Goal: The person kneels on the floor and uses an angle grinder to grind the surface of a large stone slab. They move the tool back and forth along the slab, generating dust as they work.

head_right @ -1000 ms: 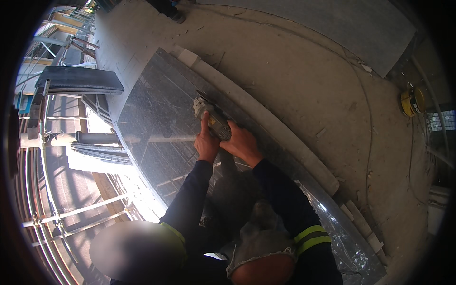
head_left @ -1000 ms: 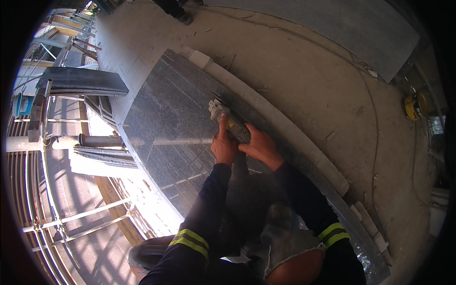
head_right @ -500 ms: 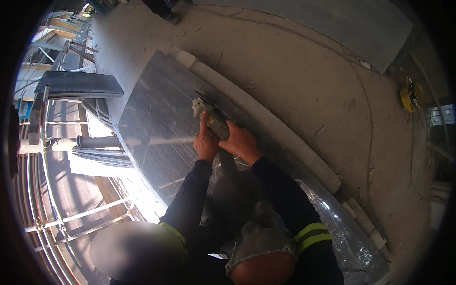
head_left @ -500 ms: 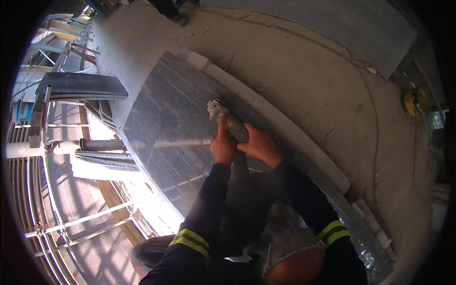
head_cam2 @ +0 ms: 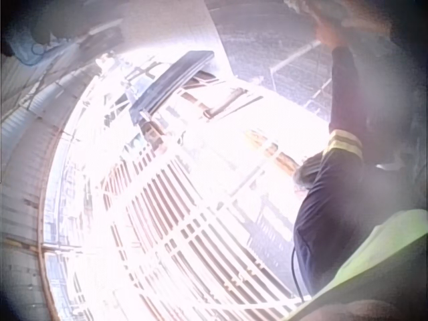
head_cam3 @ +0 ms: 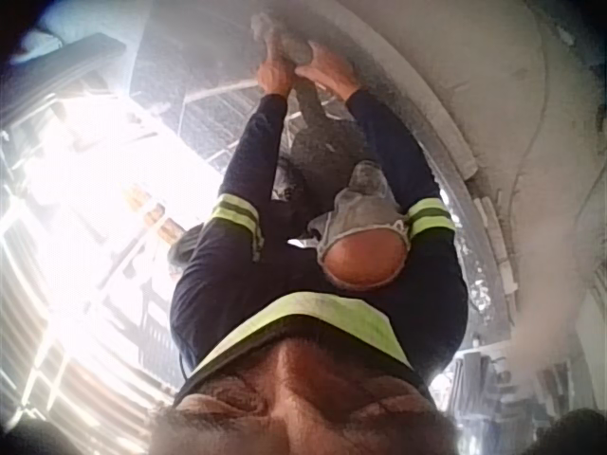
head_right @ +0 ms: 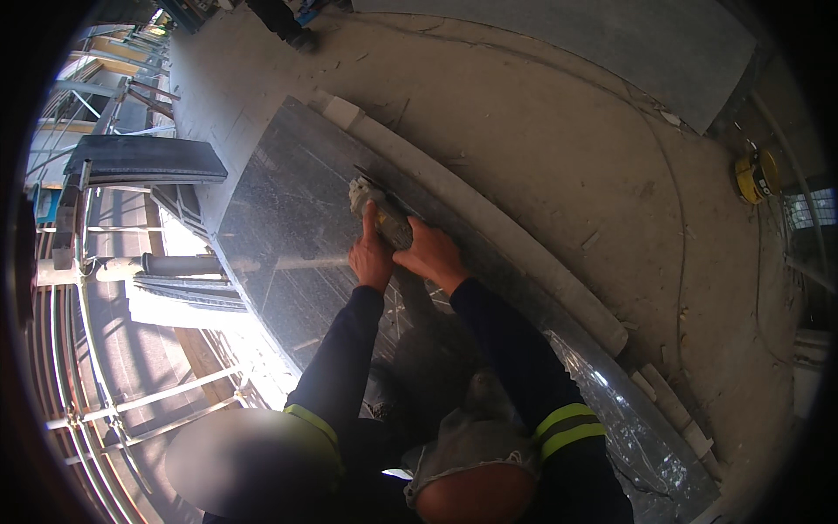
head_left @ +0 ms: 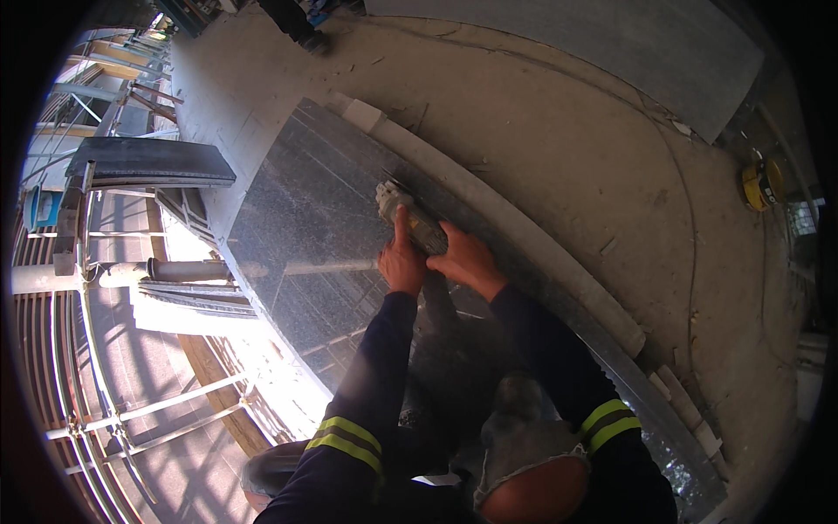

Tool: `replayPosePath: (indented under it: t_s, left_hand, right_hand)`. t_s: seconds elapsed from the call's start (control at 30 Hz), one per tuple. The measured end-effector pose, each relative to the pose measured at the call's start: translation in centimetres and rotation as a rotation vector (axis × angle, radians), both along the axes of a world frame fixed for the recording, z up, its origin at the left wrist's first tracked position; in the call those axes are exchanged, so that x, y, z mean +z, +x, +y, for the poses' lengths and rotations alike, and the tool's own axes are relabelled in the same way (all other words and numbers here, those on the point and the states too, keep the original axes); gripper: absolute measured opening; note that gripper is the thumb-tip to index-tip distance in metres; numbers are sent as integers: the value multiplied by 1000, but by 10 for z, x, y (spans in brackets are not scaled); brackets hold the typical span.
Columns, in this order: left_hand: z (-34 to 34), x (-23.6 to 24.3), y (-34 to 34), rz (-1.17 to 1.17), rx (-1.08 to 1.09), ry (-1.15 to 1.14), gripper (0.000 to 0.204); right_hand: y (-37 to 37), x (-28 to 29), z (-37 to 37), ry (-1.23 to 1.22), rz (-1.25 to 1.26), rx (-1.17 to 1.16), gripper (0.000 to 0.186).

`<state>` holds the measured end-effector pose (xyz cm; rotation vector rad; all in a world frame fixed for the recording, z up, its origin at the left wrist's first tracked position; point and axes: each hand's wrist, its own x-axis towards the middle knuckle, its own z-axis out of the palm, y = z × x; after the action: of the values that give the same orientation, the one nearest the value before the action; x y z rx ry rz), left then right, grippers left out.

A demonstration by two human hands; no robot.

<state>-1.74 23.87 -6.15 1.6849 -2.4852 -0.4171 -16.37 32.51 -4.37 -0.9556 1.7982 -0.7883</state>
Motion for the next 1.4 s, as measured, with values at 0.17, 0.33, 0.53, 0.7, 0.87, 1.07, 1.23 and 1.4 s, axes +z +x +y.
replayPosePath:
  t_s: [0.17, 0.33, 0.53, 0.7, 0.87, 1.07, 1.23, 1.4]
  left_hand:
    - [0, 6, -4, -73, -15, -27, 96]
    - [4, 6, -1, -23, -55, -76, 99]
    - [14, 0, 2, -21, -43, -65, 102]
    - [19, 2, 0, -24, -37, -48, 104]
    - [23, 5, -1, -7, -50, -55, 105]
    - [26, 5, -2, -16, -51, -71, 105]
    - [29, 4, -2, 7, -55, -80, 105]
    - [31, 3, -2, -9, -37, -54, 105]
  right_hand:
    - [1, -1, -3, -33, 36, -16, 93]
    - [0, 3, 2, -15, 62, 10, 92]
    - [-1, 10, 15, 14, 63, 12, 92]
    - [-3, 12, 19, 15, 78, 23, 90]
    - [-6, 14, 20, 74, 43, 52, 97]
    - [-6, 14, 22, 75, 60, 54, 97]
    - [-6, 13, 26, 71, 66, 51, 96]
    - [-7, 14, 29, 70, 50, 46, 96]
